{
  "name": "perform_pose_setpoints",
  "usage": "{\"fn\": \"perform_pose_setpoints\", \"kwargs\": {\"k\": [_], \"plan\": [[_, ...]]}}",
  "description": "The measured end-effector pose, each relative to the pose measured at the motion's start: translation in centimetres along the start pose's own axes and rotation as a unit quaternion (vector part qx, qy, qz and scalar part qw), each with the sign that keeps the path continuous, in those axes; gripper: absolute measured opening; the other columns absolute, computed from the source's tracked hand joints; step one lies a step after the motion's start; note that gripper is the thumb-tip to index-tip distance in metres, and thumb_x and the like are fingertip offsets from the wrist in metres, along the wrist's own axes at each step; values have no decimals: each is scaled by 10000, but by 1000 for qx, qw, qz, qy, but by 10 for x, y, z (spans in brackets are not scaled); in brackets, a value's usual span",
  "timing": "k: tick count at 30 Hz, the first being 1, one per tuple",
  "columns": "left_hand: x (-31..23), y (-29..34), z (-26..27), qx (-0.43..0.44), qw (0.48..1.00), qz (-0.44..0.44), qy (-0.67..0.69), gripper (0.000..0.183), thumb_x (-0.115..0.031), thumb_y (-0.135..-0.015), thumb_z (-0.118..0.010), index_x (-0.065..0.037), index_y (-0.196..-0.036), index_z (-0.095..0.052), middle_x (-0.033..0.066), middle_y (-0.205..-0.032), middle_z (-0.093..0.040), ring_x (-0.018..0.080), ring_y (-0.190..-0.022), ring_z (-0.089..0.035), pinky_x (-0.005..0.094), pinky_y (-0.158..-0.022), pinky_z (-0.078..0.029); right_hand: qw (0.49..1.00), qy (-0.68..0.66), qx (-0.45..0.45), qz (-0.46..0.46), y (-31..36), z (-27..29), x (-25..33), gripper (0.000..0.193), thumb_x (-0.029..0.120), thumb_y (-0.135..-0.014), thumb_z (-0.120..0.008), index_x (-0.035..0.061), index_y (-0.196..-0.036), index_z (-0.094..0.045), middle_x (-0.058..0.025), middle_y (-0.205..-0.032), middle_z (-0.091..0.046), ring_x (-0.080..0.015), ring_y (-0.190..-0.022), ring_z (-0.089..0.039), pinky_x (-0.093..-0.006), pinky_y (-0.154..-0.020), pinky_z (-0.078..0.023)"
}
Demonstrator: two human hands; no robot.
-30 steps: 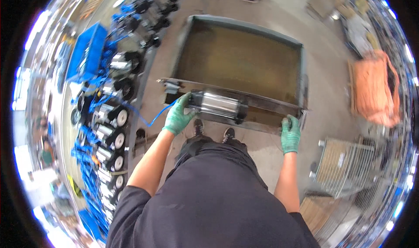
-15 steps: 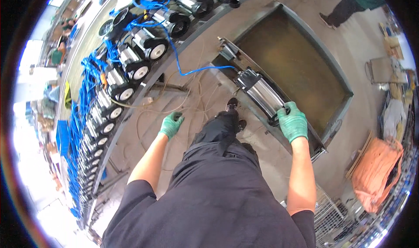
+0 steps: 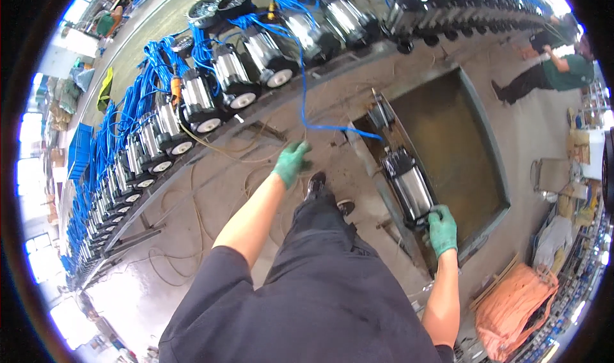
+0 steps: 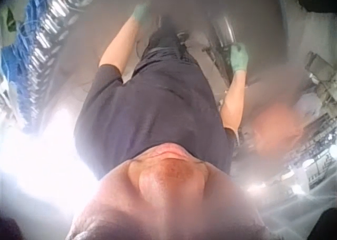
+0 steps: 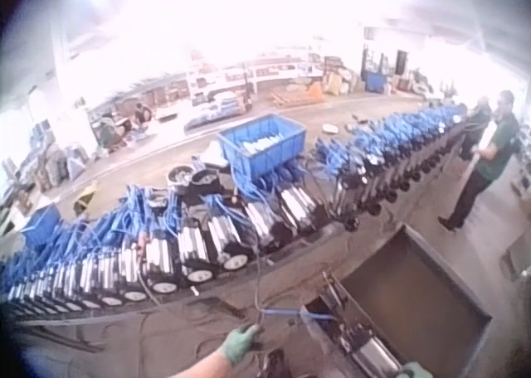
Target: The person using their gloved hands holds a cylindrical metal pump component, moves it towards a rectangular metal tank filled with water, and completely submerges the component into the water. They then lift the component out of the tank and place it onto a work surface.
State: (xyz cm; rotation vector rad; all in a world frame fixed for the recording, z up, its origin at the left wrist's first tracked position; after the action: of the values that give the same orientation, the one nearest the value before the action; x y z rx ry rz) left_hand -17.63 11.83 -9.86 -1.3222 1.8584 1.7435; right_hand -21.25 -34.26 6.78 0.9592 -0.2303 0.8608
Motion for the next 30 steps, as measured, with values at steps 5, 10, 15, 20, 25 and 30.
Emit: {"fn": "perform_pose_setpoints", "kwargs": {"k": [5, 10, 15, 20, 25, 30], "plan": [[-70, -36, -108, 147, 940, 85, 296, 339, -424, -1024, -633, -96, -1107, -659, 103, -1142, -712, 234, -861, -616, 435, -786, -532, 997, -57, 39, -32, -7, 3, -8, 203, 91, -946, -521, 45, -1092, -655, -87, -756, -630, -178, -507, -585, -328, -425, -490], [-177, 14, -158, 256, 942, -106, 188, 314, -414, -1069, -576, -111, -1152, -574, 80, -1001, -700, 203, -811, -682, 375, -733, -570, 988, -156, 15, 11, 9, 15, -23, 296, 24, -863, -489, 26, -1102, -663, -75, -766, -635, -173, -539, -585, -309, -453, -515], [-321, 104, -135, 342, 902, -263, 7, 367, -427, -1067, -573, -65, -1045, -632, 59, -900, -674, 176, -787, -634, 338, -720, -541, 966, -230, 18, 120, 19, -13, 18, 323, 40, -813, -492, 51, -1086, -666, -64, -806, -630, -170, -555, -596, -294, -479, -516], [-401, 94, -29, 236, 862, -283, 347, 240, -345, -1041, -632, -110, -1013, -674, 76, -937, -697, 167, -687, -612, 357, -682, -540, 936, -280, 91, 195, 29, -68, 170, 297, 39, -843, -529, 22, -1095, -686, -15, -902, -643, -92, -762, -554, -230, -679, -457], [-389, 83, 130, 90, 824, -303, 470, 315, -356, -1062, -582, -58, -990, -653, 109, -935, -723, 189, -744, -648, 381, -763, -567, 921, -203, 180, 280, 48, -123, 366, 277, 102, -872, -518, 37, -1096, -667, -40, -813, -628, -128, -546, -552, -269, -420, -456], [-312, 96, 218, -55, 865, -303, 397, 423, -443, -1080, -527, -51, -1108, -682, 139, -1124, -729, 220, -893, -680, 389, -837, -560, 856, -16, 169, 489, 40, -204, 554, 269, 168, -903, -599, 15, -1063, -752, -68, -860, -715, -125, -798, -629, -279, -748, -518]]}}
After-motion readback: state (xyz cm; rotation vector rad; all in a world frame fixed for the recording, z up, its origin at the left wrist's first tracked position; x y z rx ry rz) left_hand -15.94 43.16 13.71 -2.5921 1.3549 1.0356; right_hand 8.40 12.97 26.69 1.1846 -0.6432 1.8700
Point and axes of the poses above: each hand's wrist, its own y-axis away from the middle knuckle, its own z-axis out of the back of the hand, x = y × z, the point moved 6 cm from there along -y, towards the middle knuckle
